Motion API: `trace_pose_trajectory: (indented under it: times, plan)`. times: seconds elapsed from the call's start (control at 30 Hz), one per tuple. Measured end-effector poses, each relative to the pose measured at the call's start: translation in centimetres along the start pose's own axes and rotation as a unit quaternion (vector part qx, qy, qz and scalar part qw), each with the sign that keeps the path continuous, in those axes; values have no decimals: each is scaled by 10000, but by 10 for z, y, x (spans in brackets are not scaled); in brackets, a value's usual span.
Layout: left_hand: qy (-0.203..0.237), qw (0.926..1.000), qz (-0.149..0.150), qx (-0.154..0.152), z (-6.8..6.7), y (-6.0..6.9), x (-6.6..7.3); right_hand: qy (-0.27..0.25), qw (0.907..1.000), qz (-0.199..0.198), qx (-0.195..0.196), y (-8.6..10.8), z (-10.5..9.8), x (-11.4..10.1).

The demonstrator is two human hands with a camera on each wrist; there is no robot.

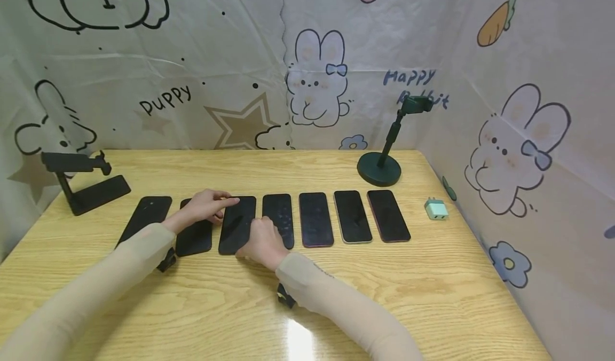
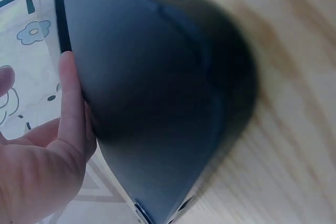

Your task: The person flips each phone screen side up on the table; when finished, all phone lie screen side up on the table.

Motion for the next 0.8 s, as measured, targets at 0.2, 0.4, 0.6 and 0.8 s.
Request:
trace_pose_trajectory:
  times: [0.2,0.4,0.6,0.8]
  plan:
    - [-95,9999,-63,-44,1,0,-1,-12,9999,-25,-117,-1,1,-1]
    - [-129,9998,-138,-103,1,1,-1,-111,9999,-69,-102,-4,2,1]
    - [-118,9998,-132,-122,3,0,-2,-75,9998,-148,-55,-6,3,3]
    - [-83,9997,-204,-68,0,2,-3,-71,9997,-251,-37,-5,2,1]
Point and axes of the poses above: each hand's wrist, its own y-axis away from the middle knuckle, its own z-axis out of the palm, x = y × z, the point moved 9 cm from there along -y, towards the middle knuckle, and after that the axes turned 7 degrees about x, right-handed, at the moved point
